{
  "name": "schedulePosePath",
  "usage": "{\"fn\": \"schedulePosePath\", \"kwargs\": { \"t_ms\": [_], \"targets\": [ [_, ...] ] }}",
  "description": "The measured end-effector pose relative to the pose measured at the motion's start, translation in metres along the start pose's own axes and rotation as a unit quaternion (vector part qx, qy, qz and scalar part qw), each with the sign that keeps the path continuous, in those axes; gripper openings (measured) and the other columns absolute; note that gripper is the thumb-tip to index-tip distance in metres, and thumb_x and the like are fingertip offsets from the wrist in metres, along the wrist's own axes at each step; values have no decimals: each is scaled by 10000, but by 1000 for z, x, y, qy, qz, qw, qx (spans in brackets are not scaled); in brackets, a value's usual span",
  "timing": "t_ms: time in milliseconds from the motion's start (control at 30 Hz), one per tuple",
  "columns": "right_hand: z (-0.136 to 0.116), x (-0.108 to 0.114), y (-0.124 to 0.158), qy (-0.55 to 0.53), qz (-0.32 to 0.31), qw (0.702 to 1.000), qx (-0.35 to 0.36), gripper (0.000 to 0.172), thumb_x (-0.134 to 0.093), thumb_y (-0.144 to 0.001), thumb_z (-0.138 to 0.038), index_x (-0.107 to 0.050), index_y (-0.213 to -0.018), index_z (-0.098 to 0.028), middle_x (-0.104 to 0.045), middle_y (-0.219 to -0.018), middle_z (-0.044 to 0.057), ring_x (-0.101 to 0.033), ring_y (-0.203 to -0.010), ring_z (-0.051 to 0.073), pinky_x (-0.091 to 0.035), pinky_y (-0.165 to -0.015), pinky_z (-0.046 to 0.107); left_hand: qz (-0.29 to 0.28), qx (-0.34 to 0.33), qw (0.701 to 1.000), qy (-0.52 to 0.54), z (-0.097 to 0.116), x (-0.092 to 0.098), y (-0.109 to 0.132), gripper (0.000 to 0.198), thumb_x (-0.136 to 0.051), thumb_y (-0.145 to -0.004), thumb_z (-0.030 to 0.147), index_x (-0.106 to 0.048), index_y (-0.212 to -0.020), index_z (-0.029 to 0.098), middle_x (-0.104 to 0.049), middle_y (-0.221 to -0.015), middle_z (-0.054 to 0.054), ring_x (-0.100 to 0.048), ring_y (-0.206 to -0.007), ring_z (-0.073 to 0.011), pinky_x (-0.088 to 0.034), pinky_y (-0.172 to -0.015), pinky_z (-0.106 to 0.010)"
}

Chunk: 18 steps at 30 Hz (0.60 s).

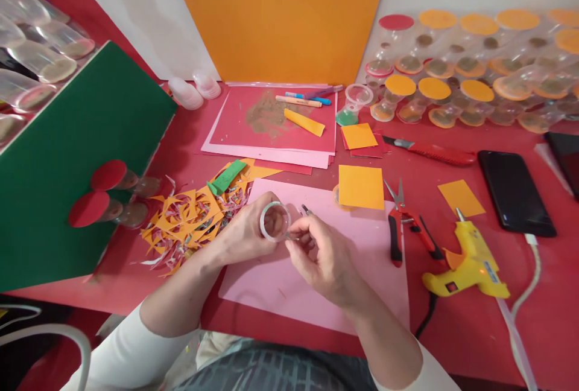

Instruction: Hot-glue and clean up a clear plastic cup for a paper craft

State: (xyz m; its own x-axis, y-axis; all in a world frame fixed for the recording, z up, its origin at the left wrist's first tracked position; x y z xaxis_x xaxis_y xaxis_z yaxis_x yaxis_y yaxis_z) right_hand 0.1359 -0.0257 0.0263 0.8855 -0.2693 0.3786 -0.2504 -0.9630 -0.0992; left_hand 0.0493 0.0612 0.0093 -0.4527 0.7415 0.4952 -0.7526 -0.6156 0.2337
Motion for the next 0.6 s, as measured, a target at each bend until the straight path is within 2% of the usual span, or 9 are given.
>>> {"fn": "schedulePosePath", "kwargs": {
  "t_ms": [167, 367, 467, 600],
  "targets": [
    [5, 2, -2, 73, 31, 997, -6, 53, -578, -871, -266, -598, -845, -225, -709, -721, 13, -682, -602, 140, -539, -558, 208, 46, 18, 997, -51, 6, 5, 2, 250, -592, -749, 293, -349, -797, 259, -574, -650, 47, -629, -595, -163, -386, -530, -234],
    [-1, 6, 0, 149, 66, 986, 34, 107, -538, -882, -223, -614, -807, -223, -685, -655, 1, -644, -548, 131, -500, -532, 206, 61, 70, 987, -130, 5, 6, 3, 211, -520, -813, 241, -312, -790, 267, -606, -642, 14, -690, -630, -224, -369, -537, -258],
    [-5, 7, 0, 175, 77, 981, 43, 124, -515, -848, -195, -575, -744, -228, -653, -614, -6, -621, -520, 127, -489, -520, 203, 55, 58, 989, -127, 7, 2, 3, 226, -537, -800, 250, -311, -790, 268, -616, -656, 11, -695, -645, -228, -380, -547, -258],
    [-4, 8, -3, 165, 79, 983, 25, 96, -505, -788, -207, -542, -704, -234, -624, -576, -16, -584, -474, 120, -463, -488, 206, 41, 34, 994, -91, 7, -2, 3, 233, -542, -780, 292, -310, -779, 270, -545, -610, 37, -626, -562, -193, -362, -523, -252]
  ]
}}
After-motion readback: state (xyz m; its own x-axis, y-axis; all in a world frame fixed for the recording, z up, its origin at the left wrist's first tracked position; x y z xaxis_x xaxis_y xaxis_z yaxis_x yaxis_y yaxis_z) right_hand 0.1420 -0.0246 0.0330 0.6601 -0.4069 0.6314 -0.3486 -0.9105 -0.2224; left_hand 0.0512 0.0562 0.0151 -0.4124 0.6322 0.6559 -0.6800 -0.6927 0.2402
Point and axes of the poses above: each hand's wrist, its own y-axis away from the middle knuckle, its own x-axis out of the back of the hand, z = x × y, the point moved 10 cm from there along -y, towards the middle knuckle
